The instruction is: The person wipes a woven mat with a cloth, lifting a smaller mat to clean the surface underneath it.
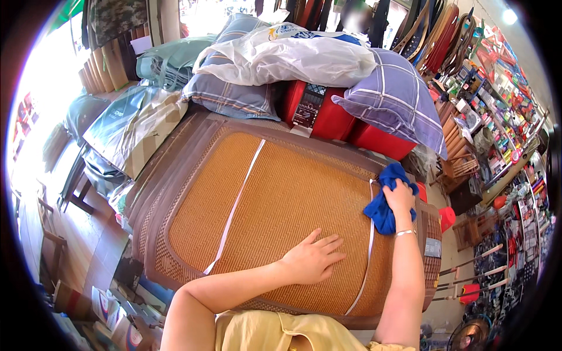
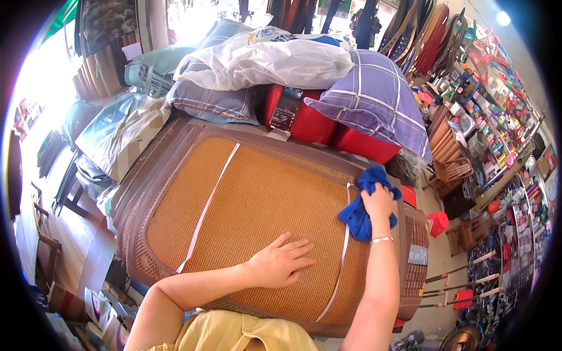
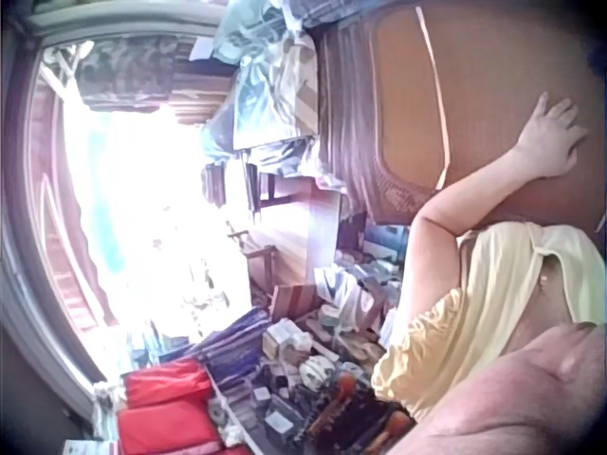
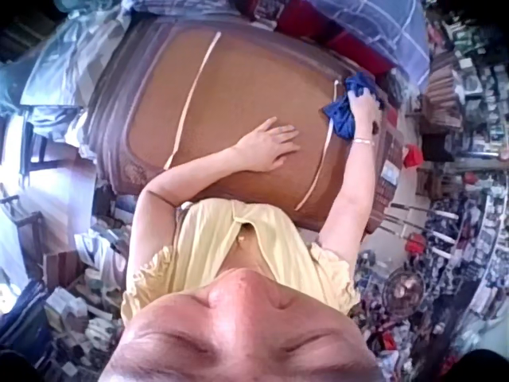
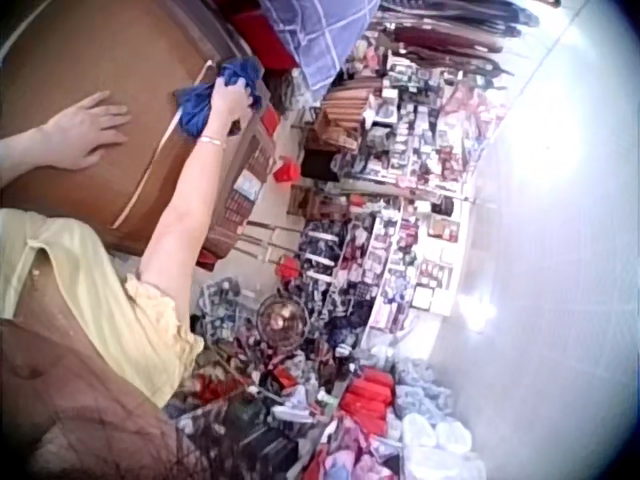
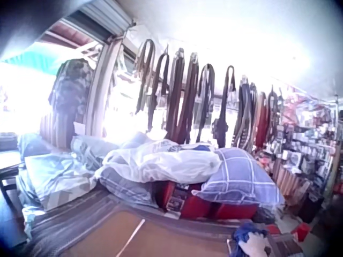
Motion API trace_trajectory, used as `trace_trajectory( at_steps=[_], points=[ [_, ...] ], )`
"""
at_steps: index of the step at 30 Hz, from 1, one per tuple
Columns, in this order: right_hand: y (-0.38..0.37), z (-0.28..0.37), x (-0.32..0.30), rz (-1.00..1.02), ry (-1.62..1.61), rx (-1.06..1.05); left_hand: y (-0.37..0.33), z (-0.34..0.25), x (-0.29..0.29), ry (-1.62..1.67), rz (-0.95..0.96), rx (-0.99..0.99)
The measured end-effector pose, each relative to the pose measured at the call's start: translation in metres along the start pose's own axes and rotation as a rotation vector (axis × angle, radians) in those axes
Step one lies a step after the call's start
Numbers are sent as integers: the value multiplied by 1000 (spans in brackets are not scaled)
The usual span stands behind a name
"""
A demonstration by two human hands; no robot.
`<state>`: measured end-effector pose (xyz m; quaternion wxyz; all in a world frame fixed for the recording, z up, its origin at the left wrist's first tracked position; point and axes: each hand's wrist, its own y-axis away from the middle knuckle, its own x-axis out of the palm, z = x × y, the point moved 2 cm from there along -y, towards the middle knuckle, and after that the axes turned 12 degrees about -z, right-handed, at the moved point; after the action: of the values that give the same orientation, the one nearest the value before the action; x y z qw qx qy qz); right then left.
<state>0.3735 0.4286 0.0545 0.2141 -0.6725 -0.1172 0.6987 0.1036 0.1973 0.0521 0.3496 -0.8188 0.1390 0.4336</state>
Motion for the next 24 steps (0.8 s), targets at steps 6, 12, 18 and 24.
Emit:
trace_trajectory(
  at_steps=[6,12,18,24],
  points=[
    [20,149,-6,-98,-226,-397,-1,1,-4,-10,43,-11],
    [52,222,-26,-103,-414,-629,-9,2,-5,-16,102,-8],
    [23,113,-5,-175,-320,-363,2,4,-4,-21,31,-22],
    [22,-73,1,-30,16,100,-3,0,-3,-11,48,-17]
  ],
)
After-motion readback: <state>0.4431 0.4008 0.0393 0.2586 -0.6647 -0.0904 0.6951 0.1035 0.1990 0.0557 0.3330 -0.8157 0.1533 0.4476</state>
